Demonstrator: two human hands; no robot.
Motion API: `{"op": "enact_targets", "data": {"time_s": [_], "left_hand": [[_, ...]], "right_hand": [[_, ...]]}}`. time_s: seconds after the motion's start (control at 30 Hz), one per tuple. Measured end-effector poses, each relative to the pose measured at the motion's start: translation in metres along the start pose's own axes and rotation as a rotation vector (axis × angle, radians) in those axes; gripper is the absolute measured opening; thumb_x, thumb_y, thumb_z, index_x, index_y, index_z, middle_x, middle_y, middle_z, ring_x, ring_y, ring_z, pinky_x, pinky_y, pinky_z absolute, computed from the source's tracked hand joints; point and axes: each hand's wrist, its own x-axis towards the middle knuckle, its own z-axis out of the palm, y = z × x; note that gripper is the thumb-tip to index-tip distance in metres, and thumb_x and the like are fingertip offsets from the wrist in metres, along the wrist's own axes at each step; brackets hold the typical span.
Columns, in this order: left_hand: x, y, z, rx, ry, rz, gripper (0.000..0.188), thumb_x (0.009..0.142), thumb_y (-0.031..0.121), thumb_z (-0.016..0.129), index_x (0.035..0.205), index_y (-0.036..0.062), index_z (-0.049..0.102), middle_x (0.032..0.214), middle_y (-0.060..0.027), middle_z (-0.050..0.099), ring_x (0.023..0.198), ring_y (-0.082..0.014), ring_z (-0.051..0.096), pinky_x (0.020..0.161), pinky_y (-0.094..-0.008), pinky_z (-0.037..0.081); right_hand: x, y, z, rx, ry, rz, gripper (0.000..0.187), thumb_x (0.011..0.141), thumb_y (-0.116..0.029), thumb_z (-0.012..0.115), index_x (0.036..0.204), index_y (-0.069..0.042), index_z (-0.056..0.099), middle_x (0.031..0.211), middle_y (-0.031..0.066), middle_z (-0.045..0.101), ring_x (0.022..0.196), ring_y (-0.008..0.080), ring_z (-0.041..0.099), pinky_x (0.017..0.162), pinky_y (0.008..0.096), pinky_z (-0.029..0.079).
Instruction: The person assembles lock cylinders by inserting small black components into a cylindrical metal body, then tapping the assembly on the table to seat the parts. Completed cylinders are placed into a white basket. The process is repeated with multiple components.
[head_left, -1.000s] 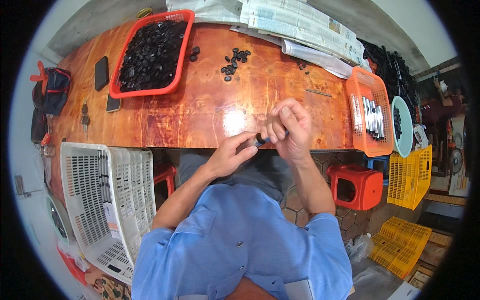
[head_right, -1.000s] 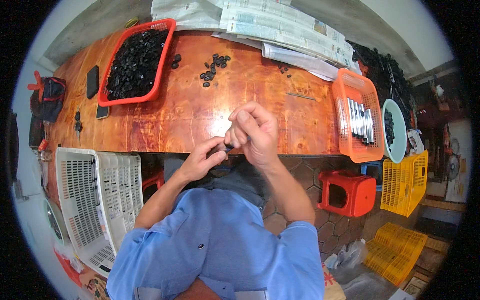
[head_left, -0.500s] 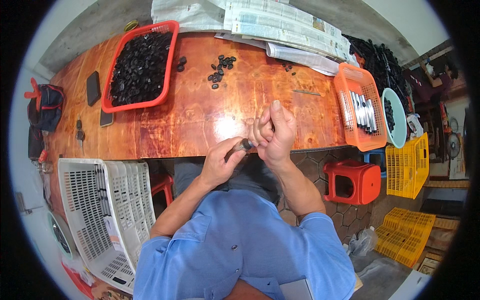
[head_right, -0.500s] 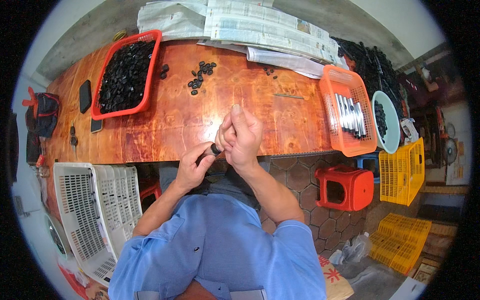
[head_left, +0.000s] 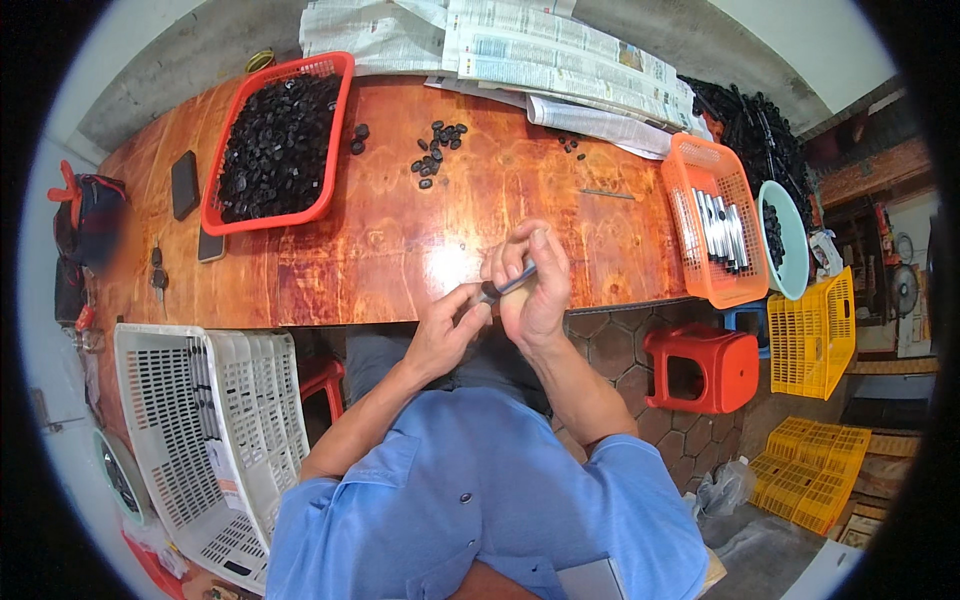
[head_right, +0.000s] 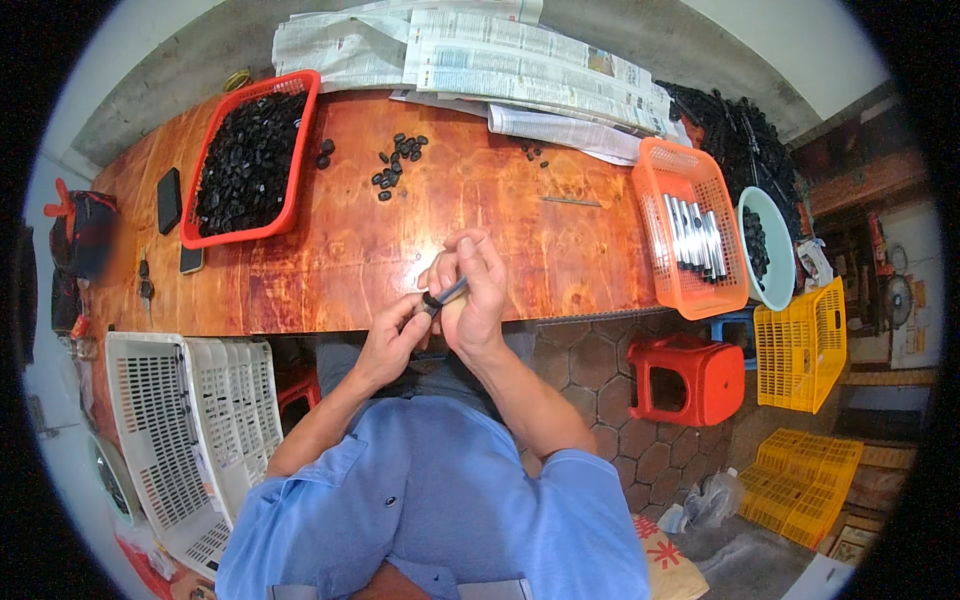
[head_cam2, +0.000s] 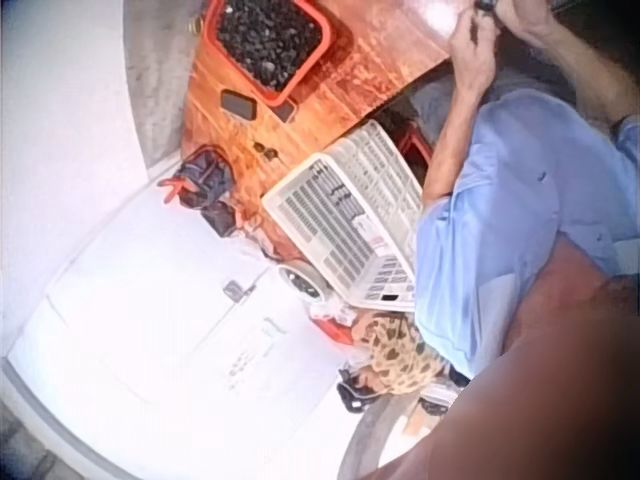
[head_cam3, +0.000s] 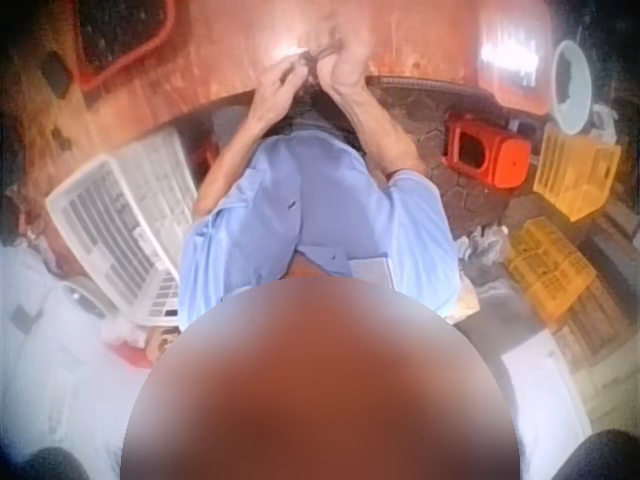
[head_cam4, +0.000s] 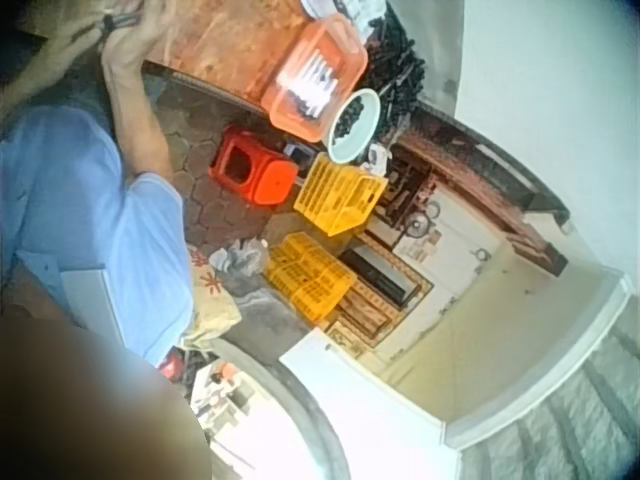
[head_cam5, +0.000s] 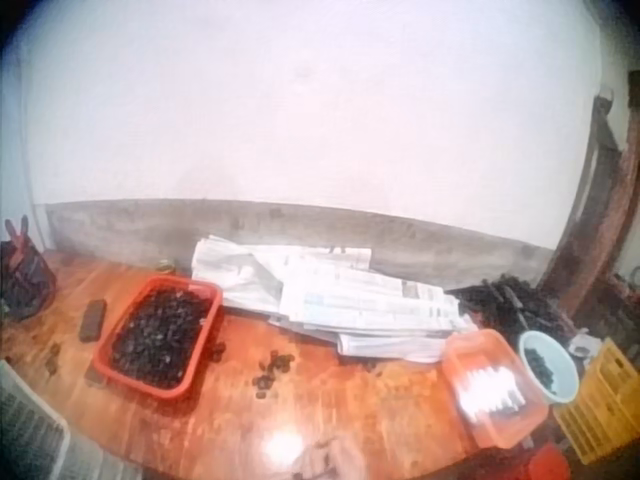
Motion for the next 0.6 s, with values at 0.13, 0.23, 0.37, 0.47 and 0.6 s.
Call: {"op": "enact_targets", "data": {"time_s": [0.13,0.23,0.37,0.47,0.6], "left_hand": [[-0.004,-0.002,0.003,0.052,-0.076,0.111,0.039,0.098,0.015,0.060,0.134,-0.0008,0.054,0.094,-0.0013,0.057,0.085,-0.0082,0.053,0.076,-0.0260,0.047],[-0.007,-0.002,-0.001,-0.014,-0.070,-0.021,0.043,0.098,0.014,0.060,0.137,-0.0004,0.051,0.094,-0.0015,0.056,0.084,-0.0082,0.053,0.077,-0.0258,0.047],[-0.014,-0.007,-0.014,-0.118,-0.019,-0.015,0.035,0.102,0.014,0.055,0.134,0.0012,0.048,0.104,-0.0037,0.060,0.085,-0.0104,0.056,0.077,-0.0266,0.048],[-0.021,-0.007,-0.021,-0.177,0.013,0.001,0.029,0.102,0.013,0.054,0.129,0.0013,0.051,0.105,-0.0040,0.060,0.087,-0.0109,0.058,0.079,-0.0275,0.049],[-0.030,-0.014,-0.027,-0.216,0.084,0.006,0.042,0.103,0.015,0.055,0.141,0.0003,0.046,0.098,-0.0015,0.059,0.081,-0.0092,0.058,0.074,-0.0265,0.050]], "right_hand": [[0.012,-0.020,-0.016,-0.034,-0.067,0.200,0.018,0.101,-0.025,0.059,0.099,-0.008,0.052,0.062,-0.0031,0.040,0.050,0.0080,0.039,0.045,0.0255,0.033],[0.041,-0.044,-0.020,-0.199,-0.003,0.274,0.014,0.099,-0.020,0.060,0.104,-0.010,0.053,0.061,-0.0048,0.038,0.050,0.0076,0.039,0.048,0.0238,0.035],[0.119,-0.085,-0.062,-1.382,-0.383,0.104,0.032,0.087,-0.016,0.069,0.113,-0.006,0.053,0.074,0.0049,0.054,0.066,0.0164,0.055,0.063,0.0292,0.045],[0.180,-0.112,-0.088,-2.050,-0.589,-0.019,0.033,0.086,-0.015,0.066,0.114,0.000,0.054,0.096,0.0237,0.067,0.092,0.0348,0.067,0.080,0.0426,0.051],[0.262,-0.118,-0.121,-2.628,-0.654,0.040,0.024,0.084,-0.011,0.062,0.104,0.001,0.066,0.107,0.0277,0.069,0.101,0.0433,0.067,0.085,0.0523,0.054]]}}
